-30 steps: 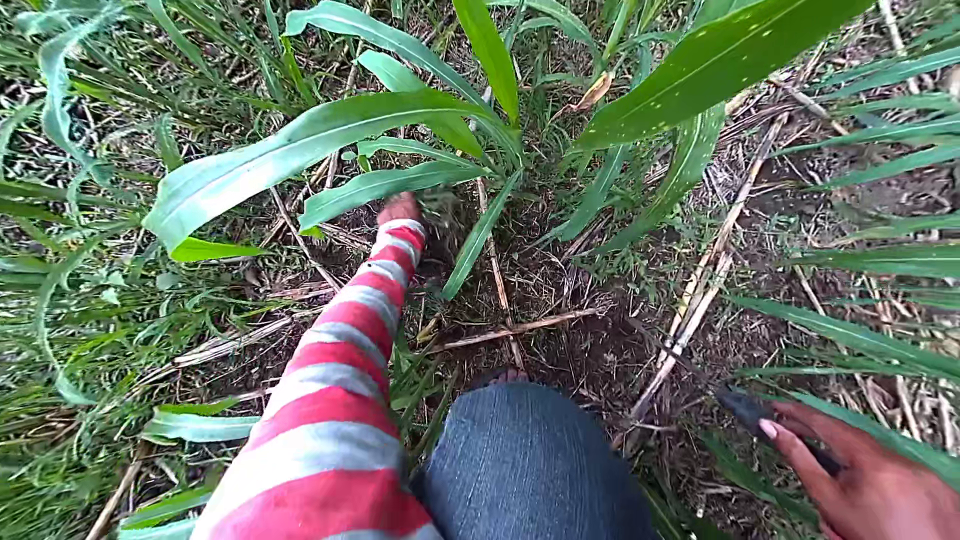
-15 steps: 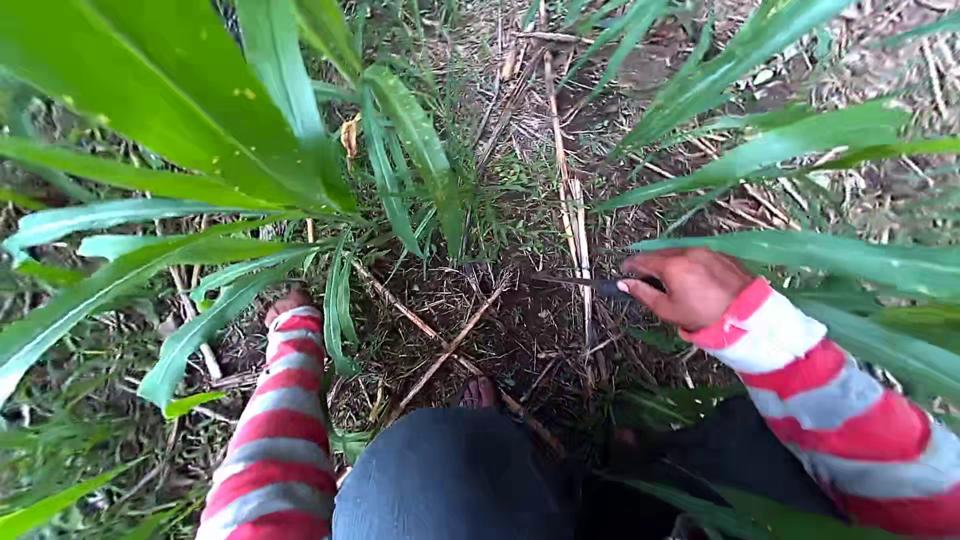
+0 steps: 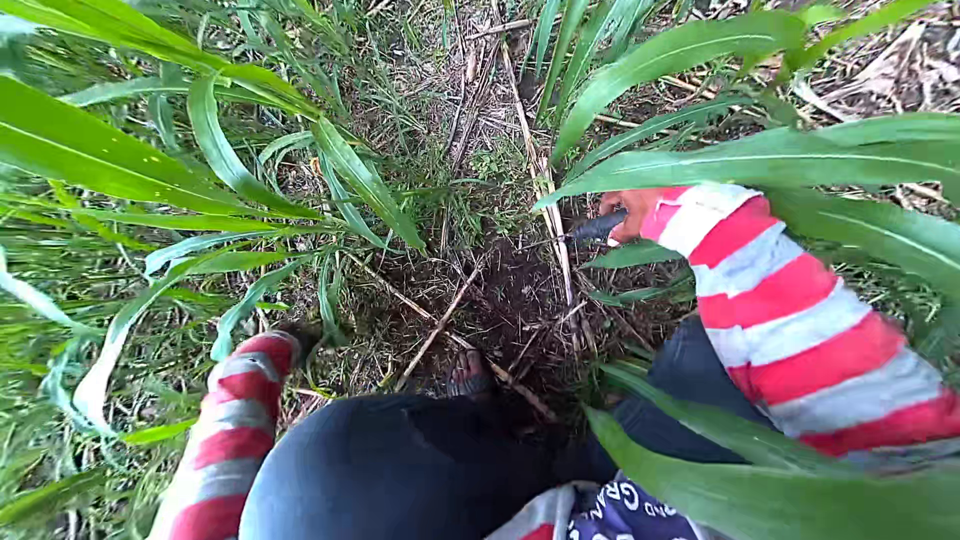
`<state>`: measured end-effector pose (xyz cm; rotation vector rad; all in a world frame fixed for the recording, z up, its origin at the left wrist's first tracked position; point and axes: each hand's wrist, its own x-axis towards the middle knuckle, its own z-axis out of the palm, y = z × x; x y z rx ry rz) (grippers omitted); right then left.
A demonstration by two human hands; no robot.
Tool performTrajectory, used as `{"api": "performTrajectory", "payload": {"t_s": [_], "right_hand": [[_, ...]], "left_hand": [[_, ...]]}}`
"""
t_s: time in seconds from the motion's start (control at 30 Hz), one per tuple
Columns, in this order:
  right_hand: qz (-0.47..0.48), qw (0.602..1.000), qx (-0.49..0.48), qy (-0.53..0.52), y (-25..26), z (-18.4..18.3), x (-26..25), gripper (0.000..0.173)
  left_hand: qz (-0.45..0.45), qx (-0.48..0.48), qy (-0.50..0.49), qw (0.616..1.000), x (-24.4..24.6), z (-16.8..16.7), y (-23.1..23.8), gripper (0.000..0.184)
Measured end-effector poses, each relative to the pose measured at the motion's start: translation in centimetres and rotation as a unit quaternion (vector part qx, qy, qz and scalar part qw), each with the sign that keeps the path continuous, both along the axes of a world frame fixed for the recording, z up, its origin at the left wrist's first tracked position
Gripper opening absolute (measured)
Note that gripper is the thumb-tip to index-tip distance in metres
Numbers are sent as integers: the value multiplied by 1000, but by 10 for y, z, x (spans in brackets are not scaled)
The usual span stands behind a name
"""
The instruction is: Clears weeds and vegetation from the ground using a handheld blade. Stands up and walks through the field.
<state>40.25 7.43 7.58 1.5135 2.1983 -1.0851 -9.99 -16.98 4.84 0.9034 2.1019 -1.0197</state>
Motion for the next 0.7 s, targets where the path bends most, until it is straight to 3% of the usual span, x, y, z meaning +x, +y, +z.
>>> {"api": "performTrajectory", "payload": {"t_s": [0.07, 0.1, 0.17, 0.23, 0.33, 0.47, 0.57, 0.7], "right_hand": [[15, 996, -71, -58, 3, 51, -8, 45], [81, 993, -30, -85, 14, 56, -1, 44], [194, 976, 29, -99, 44, 28, 14, 29], [223, 971, 46, -73, 57, 10, 19, 21], [219, 974, 35, -47, 59, 16, 17, 23], [204, 977, 65, -18, 65, 36, 23, 26], [156, 984, 82, 40, 69, 51, 43, 25], [116, 948, 123, 271, 101, -19, 76, 27]], "left_hand": [[31, 24, 18, 999, 29, 43, 20, 46], [36, 54, 18, 998, 41, 60, 29, 44], [8, 103, 7, 995, 64, 78, 49, 42], [-45, 88, -6, 995, 97, 99, 78, 36], [-71, 90, -12, 993, 174, 127, 116, 32], [18, 184, -61, 981, 246, 108, 121, 38], [12, 163, -101, 981, 283, 115, 128, 34], [-11, 160, -113, 981, 316, 151, 129, 26]]}}
